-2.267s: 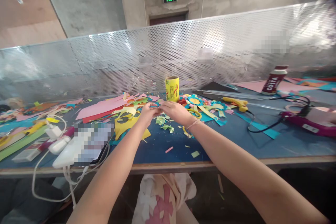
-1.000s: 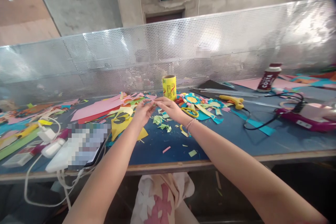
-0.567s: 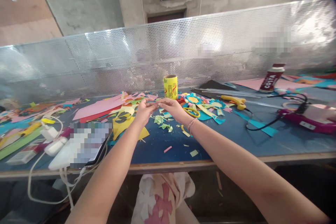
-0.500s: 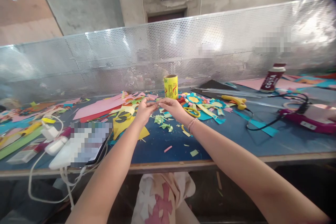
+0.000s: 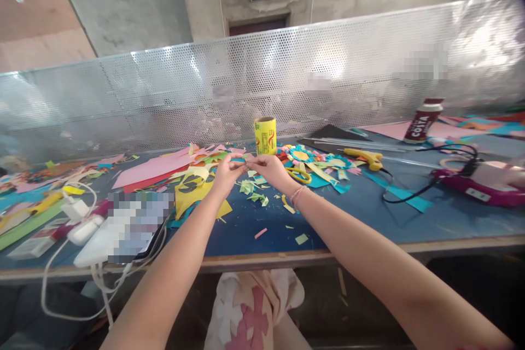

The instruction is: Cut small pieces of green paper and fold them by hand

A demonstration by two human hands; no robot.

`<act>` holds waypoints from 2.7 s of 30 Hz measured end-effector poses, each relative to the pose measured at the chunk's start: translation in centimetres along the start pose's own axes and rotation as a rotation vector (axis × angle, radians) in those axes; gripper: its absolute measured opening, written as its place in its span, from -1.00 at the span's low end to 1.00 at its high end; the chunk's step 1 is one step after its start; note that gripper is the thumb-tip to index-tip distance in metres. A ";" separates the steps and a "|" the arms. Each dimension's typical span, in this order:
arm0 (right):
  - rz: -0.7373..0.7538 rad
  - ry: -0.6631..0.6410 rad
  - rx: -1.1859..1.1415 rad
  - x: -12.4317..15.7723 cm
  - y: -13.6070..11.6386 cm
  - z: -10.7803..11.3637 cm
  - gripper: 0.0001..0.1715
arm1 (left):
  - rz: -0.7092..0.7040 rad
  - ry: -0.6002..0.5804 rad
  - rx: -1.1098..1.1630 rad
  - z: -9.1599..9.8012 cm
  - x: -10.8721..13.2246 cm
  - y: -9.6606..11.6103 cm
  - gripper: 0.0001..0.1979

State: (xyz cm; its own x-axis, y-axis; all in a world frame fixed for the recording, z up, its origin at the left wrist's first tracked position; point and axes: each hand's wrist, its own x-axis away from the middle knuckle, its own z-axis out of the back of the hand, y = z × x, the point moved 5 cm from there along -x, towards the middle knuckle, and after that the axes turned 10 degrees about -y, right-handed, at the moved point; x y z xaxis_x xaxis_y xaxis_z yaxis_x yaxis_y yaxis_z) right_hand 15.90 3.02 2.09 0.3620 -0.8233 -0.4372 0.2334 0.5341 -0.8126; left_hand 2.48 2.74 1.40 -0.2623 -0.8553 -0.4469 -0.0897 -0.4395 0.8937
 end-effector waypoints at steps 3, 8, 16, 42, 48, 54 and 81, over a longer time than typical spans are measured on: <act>-0.023 0.006 -0.006 0.0 0.1 -0.1 -0.81 | 0.004 0.012 -0.076 0.3 -0.1 -0.3 -0.56; -0.070 0.022 -0.059 0.2 -0.4 0.0 -0.83 | -0.014 -0.007 -0.181 0.3 -0.3 -0.5 -0.52; -0.136 -0.063 0.063 0.3 -0.3 0.1 -0.82 | 0.000 -0.055 -0.281 0.1 -0.2 -0.4 -0.61; -0.117 -0.048 0.049 0.1 -0.4 0.1 -0.76 | 0.209 0.022 -0.007 -0.1 0.3 -0.7 -0.78; -0.204 -0.090 -0.174 0.1 0.8 -0.3 -0.79 | 0.205 0.014 -0.012 -0.1 0.3 -0.5 -0.79; -0.267 -0.148 -0.259 0.0 1.9 -0.6 -0.81 | 0.247 0.021 -0.035 -0.2 0.4 -0.5 -0.78; -0.433 -0.546 0.057 1.2 2.3 1.4 -0.81 | 0.015 -0.610 -0.841 -2.7 1.0 -1.8 -0.98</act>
State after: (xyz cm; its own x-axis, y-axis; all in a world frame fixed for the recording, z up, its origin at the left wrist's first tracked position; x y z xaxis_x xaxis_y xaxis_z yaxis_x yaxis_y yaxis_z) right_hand 18.19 3.53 0.20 0.6238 -0.7581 0.1899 0.5009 0.2014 -0.8417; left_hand 5.02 1.92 -0.75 -0.7204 -0.6810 -0.1316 0.5551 -0.6799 0.4791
